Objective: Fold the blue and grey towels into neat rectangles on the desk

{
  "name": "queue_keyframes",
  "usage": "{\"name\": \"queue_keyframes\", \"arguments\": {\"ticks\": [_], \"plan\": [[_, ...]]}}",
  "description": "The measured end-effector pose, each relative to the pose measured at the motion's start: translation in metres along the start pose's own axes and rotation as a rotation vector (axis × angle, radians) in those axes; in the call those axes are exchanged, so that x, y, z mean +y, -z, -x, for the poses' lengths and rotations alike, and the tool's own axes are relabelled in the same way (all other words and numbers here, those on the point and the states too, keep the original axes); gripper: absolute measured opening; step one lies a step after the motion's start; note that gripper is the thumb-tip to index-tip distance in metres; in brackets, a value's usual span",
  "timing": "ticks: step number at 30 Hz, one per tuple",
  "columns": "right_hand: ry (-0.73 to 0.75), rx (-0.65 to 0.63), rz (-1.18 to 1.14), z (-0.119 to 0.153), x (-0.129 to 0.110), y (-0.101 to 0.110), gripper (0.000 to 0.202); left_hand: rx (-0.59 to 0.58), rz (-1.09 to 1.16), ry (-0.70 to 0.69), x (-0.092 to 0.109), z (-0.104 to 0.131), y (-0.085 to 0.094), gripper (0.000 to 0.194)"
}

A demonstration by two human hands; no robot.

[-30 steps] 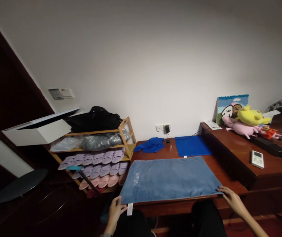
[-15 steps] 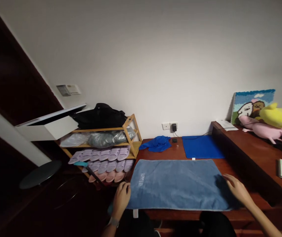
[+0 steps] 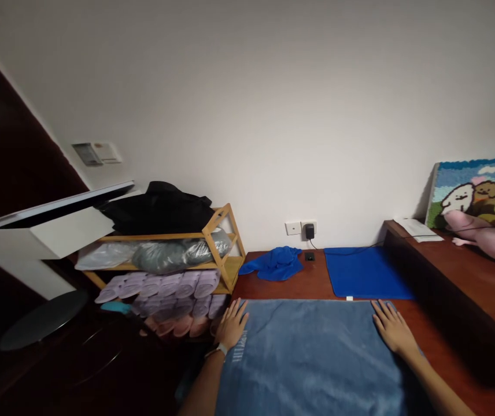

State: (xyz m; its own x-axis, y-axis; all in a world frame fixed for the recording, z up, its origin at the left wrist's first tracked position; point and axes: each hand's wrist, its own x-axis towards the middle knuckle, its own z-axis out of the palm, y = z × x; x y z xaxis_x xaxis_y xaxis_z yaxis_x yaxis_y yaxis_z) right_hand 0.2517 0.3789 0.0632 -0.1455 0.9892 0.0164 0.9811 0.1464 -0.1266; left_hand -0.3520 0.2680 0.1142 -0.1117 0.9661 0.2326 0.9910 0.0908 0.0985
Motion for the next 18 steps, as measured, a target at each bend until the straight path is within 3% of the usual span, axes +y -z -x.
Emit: {"name": "queue_keyframes", "arguments": {"ticks": [4,11,18], "plan": [[-0.093,-0.003,0.038,0.004,0.005,0.002,0.070,0.024,-0.015,0.034,-0.006,0.004,-0.013,0.050],[-0.156,-0.043,0.053,0.005,0.004,0.004,0.071,0.054,-0.026,0.039,0.004,0.011,-0.005,0.053],[-0.167,-0.076,0.087,0.006,0.006,0.010,0.070,0.070,-0.002,0.069,0.005,0.019,-0.008,0.055]]}}
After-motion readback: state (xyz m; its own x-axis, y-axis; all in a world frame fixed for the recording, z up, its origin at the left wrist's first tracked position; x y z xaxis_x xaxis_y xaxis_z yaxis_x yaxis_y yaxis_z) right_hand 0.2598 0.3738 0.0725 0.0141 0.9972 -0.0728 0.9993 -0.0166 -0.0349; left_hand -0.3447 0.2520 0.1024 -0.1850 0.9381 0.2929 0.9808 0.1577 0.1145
